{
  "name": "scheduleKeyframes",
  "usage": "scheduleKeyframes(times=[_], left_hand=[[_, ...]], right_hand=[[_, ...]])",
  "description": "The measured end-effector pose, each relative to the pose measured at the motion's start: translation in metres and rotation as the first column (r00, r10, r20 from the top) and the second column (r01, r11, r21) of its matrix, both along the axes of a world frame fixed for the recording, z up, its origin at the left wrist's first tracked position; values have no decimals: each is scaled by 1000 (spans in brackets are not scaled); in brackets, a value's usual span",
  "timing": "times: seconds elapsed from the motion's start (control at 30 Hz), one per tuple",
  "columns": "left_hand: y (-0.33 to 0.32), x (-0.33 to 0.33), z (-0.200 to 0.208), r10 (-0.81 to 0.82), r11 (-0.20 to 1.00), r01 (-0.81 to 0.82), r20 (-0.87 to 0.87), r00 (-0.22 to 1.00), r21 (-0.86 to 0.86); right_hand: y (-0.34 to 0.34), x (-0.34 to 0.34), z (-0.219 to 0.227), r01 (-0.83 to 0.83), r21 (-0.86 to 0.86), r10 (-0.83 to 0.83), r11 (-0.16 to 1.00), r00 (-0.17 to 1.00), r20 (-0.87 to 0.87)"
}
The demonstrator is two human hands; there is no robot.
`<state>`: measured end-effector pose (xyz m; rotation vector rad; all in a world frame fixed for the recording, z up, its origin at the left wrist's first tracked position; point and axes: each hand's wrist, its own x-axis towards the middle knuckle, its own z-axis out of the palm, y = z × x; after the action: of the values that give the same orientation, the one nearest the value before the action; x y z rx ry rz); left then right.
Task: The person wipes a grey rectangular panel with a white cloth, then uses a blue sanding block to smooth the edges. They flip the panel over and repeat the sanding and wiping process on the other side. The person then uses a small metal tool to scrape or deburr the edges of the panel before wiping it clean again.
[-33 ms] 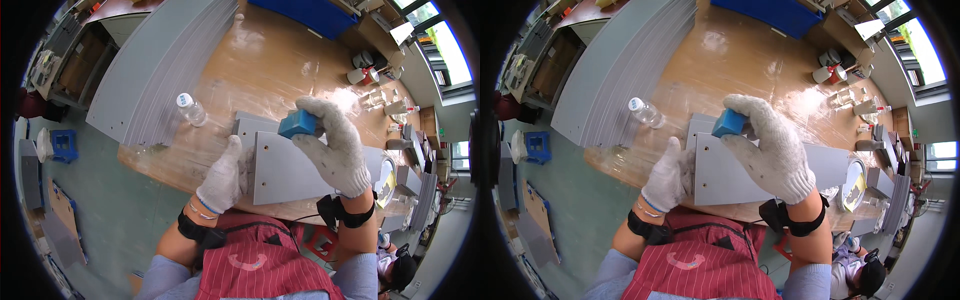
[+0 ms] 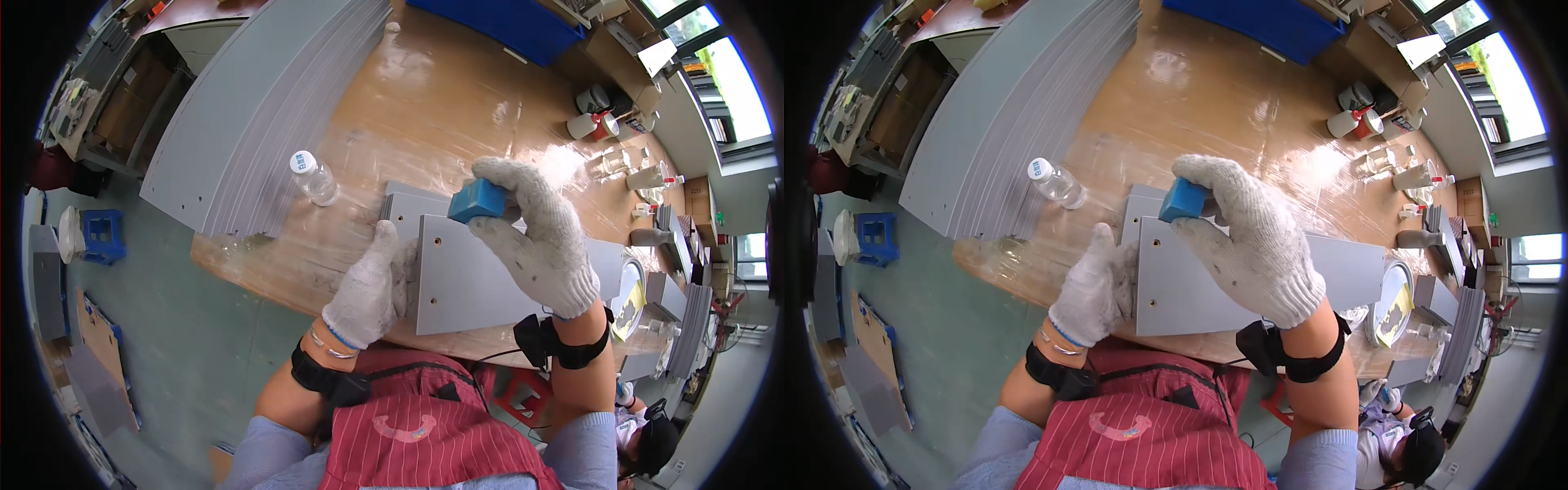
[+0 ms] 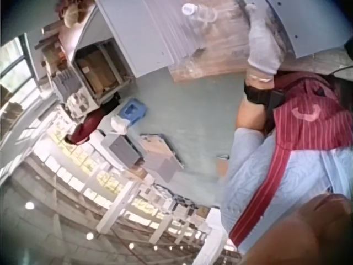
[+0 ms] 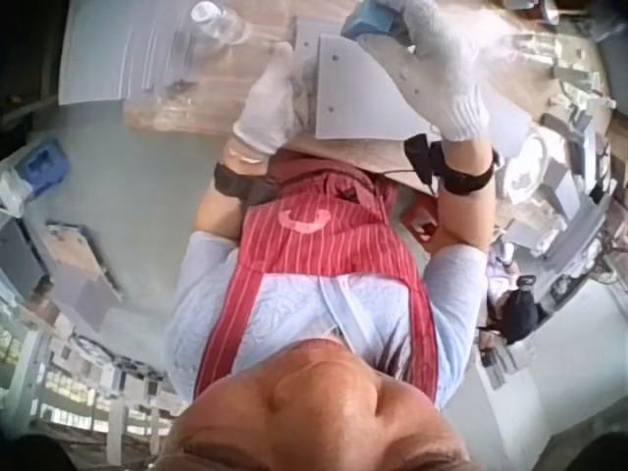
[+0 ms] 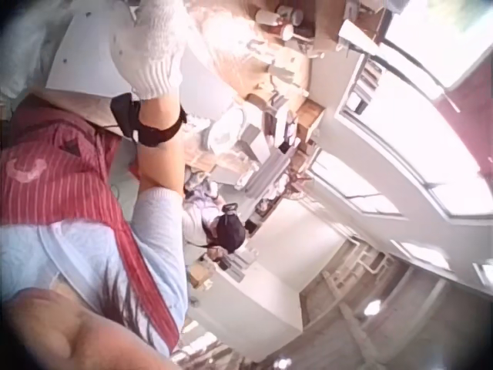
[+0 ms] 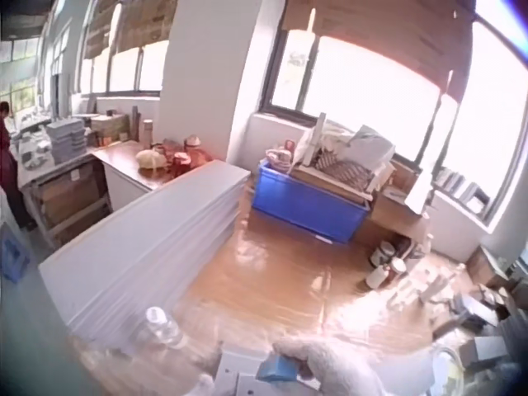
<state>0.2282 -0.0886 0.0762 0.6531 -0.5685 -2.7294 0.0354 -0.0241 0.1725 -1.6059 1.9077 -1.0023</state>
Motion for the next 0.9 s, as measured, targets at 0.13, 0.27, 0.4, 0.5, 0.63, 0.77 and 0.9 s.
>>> scheduleKeyframes(times=[0.13, 0.27, 0.4, 0.5, 0.63, 0.77, 0.9], left_hand=[[-2, 0, 3, -22, 1000, 22, 13, 1000, 20], [-4, -1, 8, -24, 998, 24, 1, 1000, 62], [-5, 0, 4, -11, 998, 14, -40, 999, 69], [-6, 1, -4, -55, 992, 64, -78, 995, 110], [-9, -1, 4, -17, 995, 23, -57, 998, 102], [-12, -3, 1, 4, 997, 3, -95, 995, 78], [-14, -6, -5, 26, 978, 3, -138, 990, 206]], right_hand=[[-16, 6, -10, -64, -23, 62, 998, 992, -108], [-25, 14, -1, -110, 3, 107, 994, 961, -256], [-28, 18, -3, -118, 1, 112, 993, 940, -321], [-30, 21, 1, -90, 11, 89, 996, 937, -338], [-28, 26, 0, -160, -12, 136, 987, 873, -469], [-16, 38, 6, -209, 112, 237, 972, 852, -467], [-9, 43, 7, -241, 119, 268, 963, 850, -453]])
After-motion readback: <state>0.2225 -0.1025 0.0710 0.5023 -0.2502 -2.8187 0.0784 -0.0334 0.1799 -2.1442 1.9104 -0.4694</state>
